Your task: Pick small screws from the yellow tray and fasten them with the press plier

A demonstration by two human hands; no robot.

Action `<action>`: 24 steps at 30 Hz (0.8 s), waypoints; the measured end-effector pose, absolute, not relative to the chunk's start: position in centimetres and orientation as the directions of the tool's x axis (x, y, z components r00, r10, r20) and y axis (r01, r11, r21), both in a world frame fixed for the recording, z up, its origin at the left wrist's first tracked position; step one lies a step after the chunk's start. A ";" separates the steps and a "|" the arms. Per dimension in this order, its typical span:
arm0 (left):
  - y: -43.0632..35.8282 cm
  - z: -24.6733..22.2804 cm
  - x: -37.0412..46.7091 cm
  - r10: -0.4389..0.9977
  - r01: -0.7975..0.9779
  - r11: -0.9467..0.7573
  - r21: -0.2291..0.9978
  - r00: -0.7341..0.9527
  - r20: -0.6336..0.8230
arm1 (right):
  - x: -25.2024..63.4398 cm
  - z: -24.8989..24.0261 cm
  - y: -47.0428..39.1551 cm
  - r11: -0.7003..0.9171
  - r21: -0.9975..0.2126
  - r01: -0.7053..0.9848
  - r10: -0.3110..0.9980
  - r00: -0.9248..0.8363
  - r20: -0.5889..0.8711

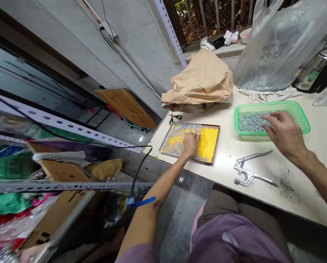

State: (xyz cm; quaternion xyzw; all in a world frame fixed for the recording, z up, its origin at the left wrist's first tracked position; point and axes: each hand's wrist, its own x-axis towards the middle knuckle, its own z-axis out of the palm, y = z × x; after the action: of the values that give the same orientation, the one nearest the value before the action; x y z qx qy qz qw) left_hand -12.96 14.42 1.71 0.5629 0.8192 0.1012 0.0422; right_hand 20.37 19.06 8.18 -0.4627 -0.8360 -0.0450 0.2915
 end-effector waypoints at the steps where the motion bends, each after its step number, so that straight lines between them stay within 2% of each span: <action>1: 15.2 1.8 -12.8 0.906 0.885 0.414 0.214 -0.424 0.001 | 20.5 7.6 18.1 0.572 -0.216 0.791 0.762 -0.415 0.497; 4: 17.0 1.8 -12.5 0.842 0.813 0.538 0.222 -0.529 -0.104 | 20.3 5.4 13.6 0.629 -0.342 0.698 0.772 -0.512 0.377; 10: 17.9 1.8 -13.2 0.814 0.756 0.581 0.301 -0.551 -0.186 | 20.7 1.6 6.5 0.601 -0.460 0.653 0.786 -0.587 0.195; 13: 17.0 2.5 -13.7 0.837 0.734 0.533 0.420 -0.529 -0.139 | 21.2 0.8 5.5 0.595 -0.423 0.683 0.797 -0.569 0.203; 15: 15.9 3.1 -13.2 0.868 0.725 0.444 0.527 -0.493 -0.053 | 21.3 0.7 5.3 0.583 -0.354 0.731 0.810 -0.556 0.186; 17: 14.2 3.7 -11.5 0.903 0.670 0.342 0.658 -0.429 -0.033 | 21.4 0.8 5.2 0.555 -0.273 0.786 0.831 -0.538 0.139; 20: 10.9 3.9 -7.0 0.947 0.495 0.304 0.814 -0.253 -0.200 | 21.6 1.1 5.3 0.527 -0.214 0.822 0.847 -0.530 0.052; 24: 7.0 3.1 -0.9 0.926 0.424 0.347 0.836 -0.014 -0.377 | 21.9 1.6 5.4 0.515 -0.205 0.832 0.846 -0.532 -0.033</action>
State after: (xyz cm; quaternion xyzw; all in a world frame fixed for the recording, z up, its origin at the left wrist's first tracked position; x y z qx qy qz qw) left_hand -0.86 6.97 3.12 0.5089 0.6633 0.2594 0.4835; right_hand 21.87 5.36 1.56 -0.4826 -0.8696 0.0982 0.0353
